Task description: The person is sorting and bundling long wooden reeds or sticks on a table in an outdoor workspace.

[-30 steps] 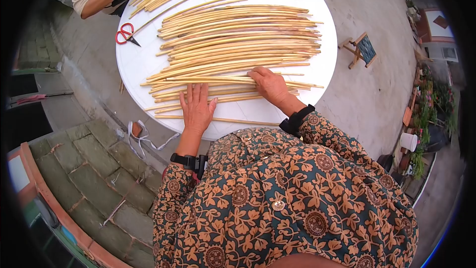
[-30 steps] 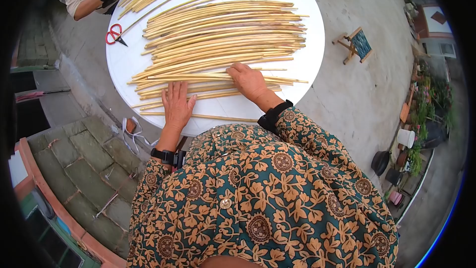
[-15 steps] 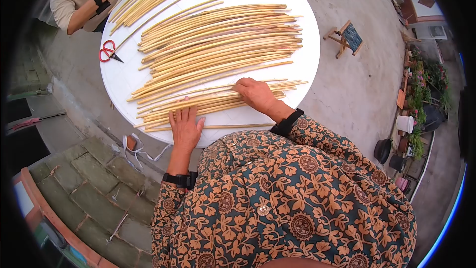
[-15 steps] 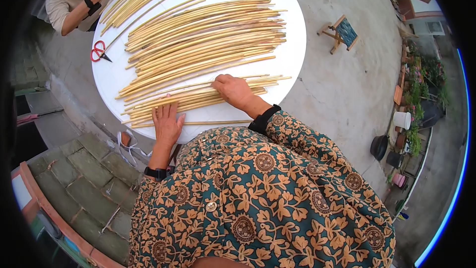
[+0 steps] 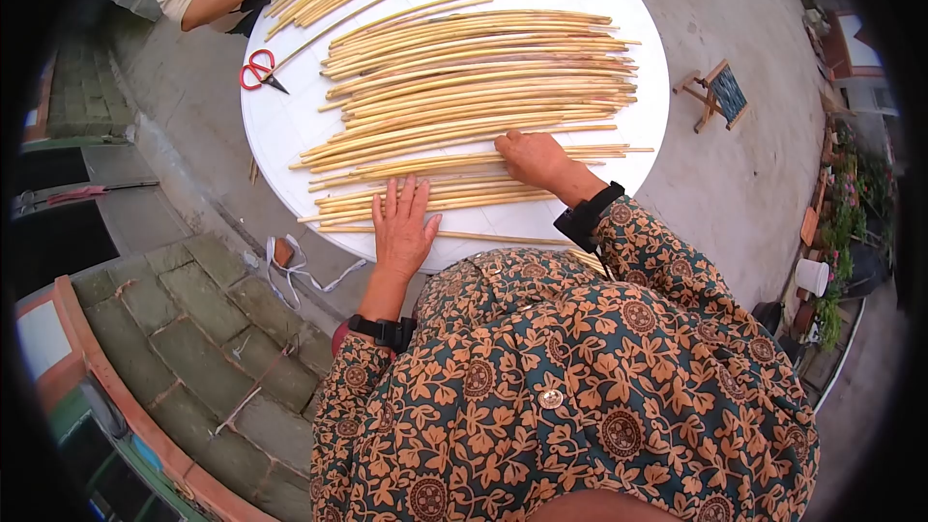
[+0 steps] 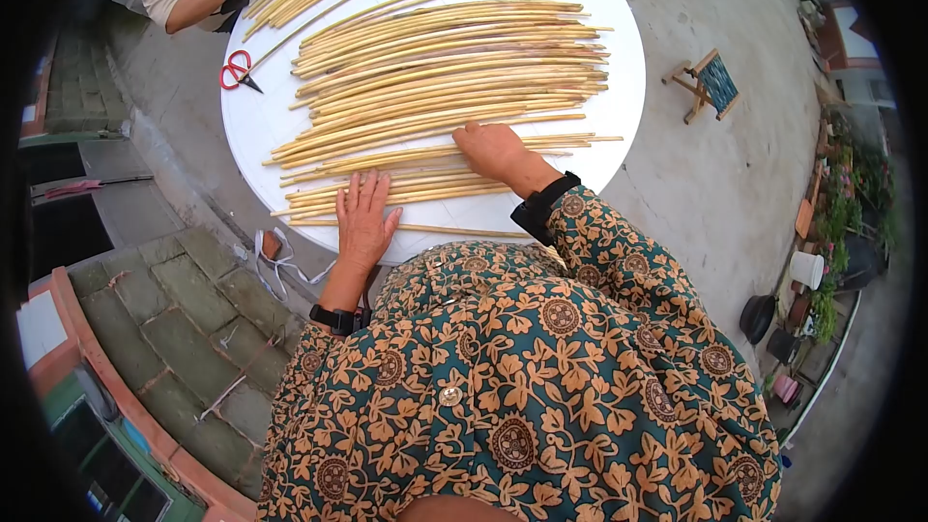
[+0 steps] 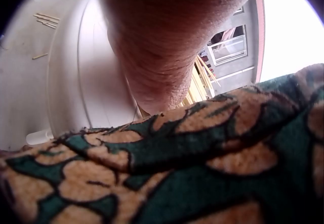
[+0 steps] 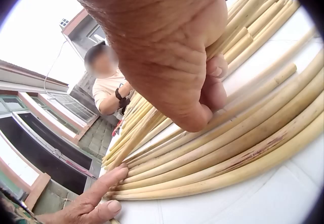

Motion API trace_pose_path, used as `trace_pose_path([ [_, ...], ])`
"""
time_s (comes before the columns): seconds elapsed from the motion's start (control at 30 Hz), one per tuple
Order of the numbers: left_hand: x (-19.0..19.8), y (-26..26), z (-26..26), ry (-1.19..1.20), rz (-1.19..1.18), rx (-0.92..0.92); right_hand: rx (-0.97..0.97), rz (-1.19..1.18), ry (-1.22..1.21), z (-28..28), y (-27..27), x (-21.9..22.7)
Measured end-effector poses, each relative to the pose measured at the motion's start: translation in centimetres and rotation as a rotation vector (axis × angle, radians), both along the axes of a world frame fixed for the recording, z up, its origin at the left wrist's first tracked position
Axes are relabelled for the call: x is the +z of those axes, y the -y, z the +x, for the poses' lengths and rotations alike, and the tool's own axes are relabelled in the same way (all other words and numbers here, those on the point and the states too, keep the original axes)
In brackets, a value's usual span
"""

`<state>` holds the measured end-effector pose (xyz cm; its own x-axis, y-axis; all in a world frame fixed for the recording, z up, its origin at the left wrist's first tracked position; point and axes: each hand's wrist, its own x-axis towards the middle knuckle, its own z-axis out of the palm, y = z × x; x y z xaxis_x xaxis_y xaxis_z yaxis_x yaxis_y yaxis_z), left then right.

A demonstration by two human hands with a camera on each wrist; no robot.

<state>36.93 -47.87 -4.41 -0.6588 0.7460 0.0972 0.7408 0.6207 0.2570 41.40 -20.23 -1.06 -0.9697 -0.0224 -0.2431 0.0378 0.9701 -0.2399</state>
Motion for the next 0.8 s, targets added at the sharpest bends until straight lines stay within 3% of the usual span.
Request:
trace_pose_path([
  [0.23, 0.6, 1.4, -1.0, -0.013, 0.031, 0.027, 0.115, -0.118, -0.05, 0.6, 0.0, 2.8],
  [0.33, 0.5, 1.2, -1.8, 0.004, 0.088, 0.046, 0.024, -0.085, -0.03, -0.2, 0.0, 4.4],
  [0.43, 0.7, -0.4, -3.3, -0.093, 0.085, 0.049, -0.069, -0.016, -0.133, -1.7, 0.3, 3.5],
  [0.47, 0.4, -0.9, -3.8, -0.099, 0.088, 0.057, -0.066, -0.061, -0.286, -1.9, 0.4, 2.3],
  [0.7, 0.7, -0.6, -2.0, -0.014, -0.044, 0.031, -0.011, -0.077, -0.211, 1.0, 2.0, 0.6],
  [0.8, 1.6, 0.3, -1.3, -0.075, 0.008, -0.016, -0.008, -0.014, -0.328, 1.7, 2.0, 1.0],
])
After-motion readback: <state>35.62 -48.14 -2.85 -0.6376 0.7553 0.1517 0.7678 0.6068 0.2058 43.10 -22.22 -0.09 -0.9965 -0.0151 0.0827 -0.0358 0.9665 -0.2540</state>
